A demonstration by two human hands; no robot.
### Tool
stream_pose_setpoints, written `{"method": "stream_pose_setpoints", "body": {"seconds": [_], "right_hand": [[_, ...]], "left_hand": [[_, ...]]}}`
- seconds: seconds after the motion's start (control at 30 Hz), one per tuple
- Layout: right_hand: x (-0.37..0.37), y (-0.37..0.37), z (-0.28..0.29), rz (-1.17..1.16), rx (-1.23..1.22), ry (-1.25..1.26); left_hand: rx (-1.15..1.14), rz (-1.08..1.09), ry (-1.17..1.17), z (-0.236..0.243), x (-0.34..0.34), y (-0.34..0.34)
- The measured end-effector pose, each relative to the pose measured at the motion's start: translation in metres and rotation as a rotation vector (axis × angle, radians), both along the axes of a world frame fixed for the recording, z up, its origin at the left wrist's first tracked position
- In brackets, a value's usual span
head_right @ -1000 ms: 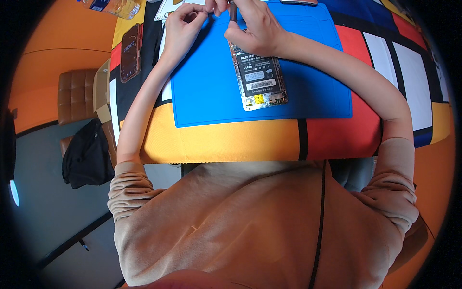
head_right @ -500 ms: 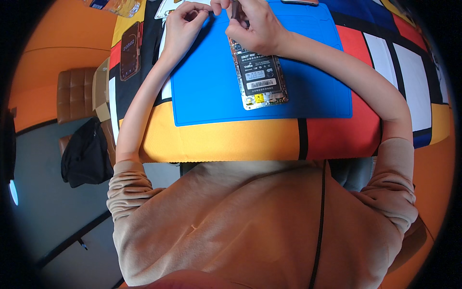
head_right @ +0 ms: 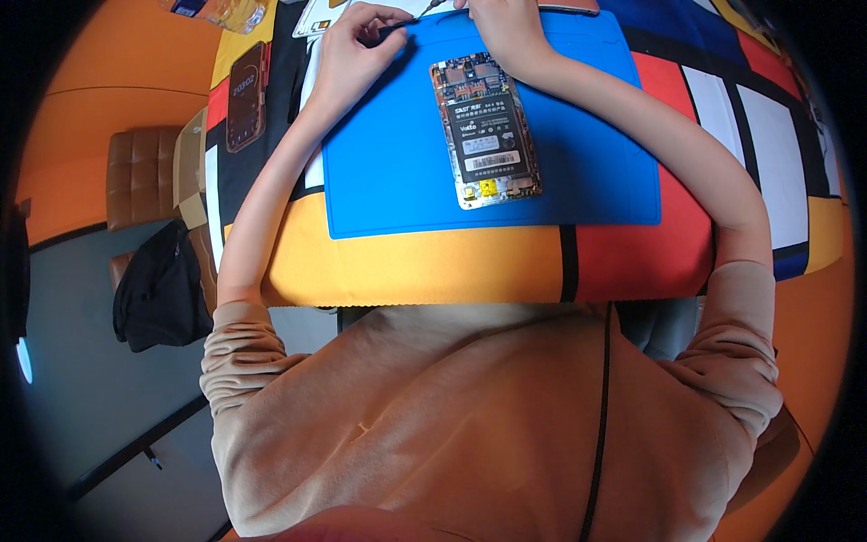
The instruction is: The person uses a screwdriver to remove screws from a smartphone's internal components on a blue mat. They then place the back cover on the phone and continue to work on the internal circuit board.
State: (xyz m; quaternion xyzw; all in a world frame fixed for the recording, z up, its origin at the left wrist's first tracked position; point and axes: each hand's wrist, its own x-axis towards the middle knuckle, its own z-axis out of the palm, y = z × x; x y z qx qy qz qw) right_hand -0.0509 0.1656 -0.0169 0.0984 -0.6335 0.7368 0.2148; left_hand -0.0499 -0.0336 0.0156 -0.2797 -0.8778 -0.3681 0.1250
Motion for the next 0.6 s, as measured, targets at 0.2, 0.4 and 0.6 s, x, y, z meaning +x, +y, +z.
{"method": "stream_pose_setpoints", "body": {"seconds": [0.2, 0.4, 0.6], "right_hand": [[0.001, -0.004, 0.000, 0.036, -0.034, -0.006], [0.005, -0.005, 0.003, 0.036, -0.033, 0.007], [0.001, -0.003, 0.000, 0.038, -0.023, -0.013]], "left_hand": [[-0.100, -0.007, 0.051, 0.012, 0.006, 0.002], [-0.017, -0.056, -0.009, -0.016, -0.014, -0.003], [0.063, -0.220, 0.151, -0.045, -0.041, -0.009]]}}
